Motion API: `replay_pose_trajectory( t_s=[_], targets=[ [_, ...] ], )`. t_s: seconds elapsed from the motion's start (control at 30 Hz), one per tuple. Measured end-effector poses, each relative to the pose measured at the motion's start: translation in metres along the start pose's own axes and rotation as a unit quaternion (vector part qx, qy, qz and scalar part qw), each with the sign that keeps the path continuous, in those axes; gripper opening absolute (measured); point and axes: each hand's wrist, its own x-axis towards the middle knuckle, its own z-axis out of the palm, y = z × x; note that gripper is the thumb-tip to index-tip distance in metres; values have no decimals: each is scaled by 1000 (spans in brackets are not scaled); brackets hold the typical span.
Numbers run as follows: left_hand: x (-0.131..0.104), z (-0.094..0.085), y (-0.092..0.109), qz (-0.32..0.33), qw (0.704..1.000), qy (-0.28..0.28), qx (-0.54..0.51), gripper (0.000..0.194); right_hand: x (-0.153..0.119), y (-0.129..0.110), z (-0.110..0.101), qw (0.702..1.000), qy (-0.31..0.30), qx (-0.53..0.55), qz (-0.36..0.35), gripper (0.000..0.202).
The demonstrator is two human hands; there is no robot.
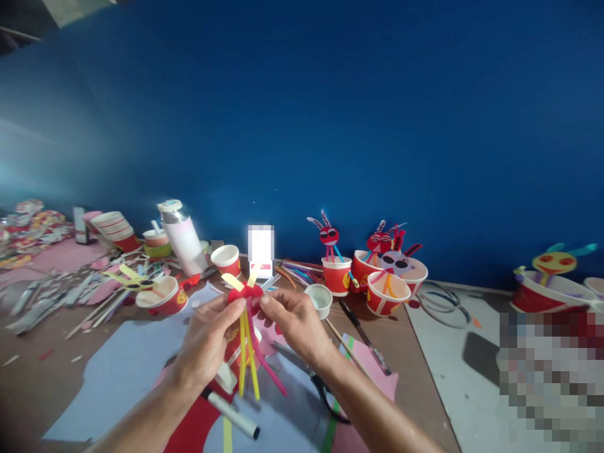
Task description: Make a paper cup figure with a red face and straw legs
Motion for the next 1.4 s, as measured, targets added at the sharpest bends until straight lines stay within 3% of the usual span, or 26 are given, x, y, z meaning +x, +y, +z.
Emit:
replay_pose_trajectory(
  t_s=[0.13, 0.27, 0.53, 0.8, 1.1, 1.4],
  targets=[
    [-2, 3, 0, -6, 1000, 8, -1, 14, 0, 2, 5, 999, 36, -13, 4, 21],
    [-3, 6, 0, -16, 1000, 8, -9, 17, -3, 3, 10, 998, 65, -24, -6, 23],
    [-3, 9, 4, -6, 1000, 9, -1, 20, -1, 5, 4, 999, 32, 7, -5, 25],
    [-4, 9, -10, -19, 1000, 1, 4, 20, -4, 16, 8, 993, 97, -40, -49, 21],
    [-2, 8, -3, -24, 1000, 10, -12, 24, -2, 9, 3, 998, 37, 25, -33, 32],
    [-1, 5, -10, -18, 1000, -16, -11, 23, -4, 9, 8, 995, 61, -72, -28, 16]
  ],
)
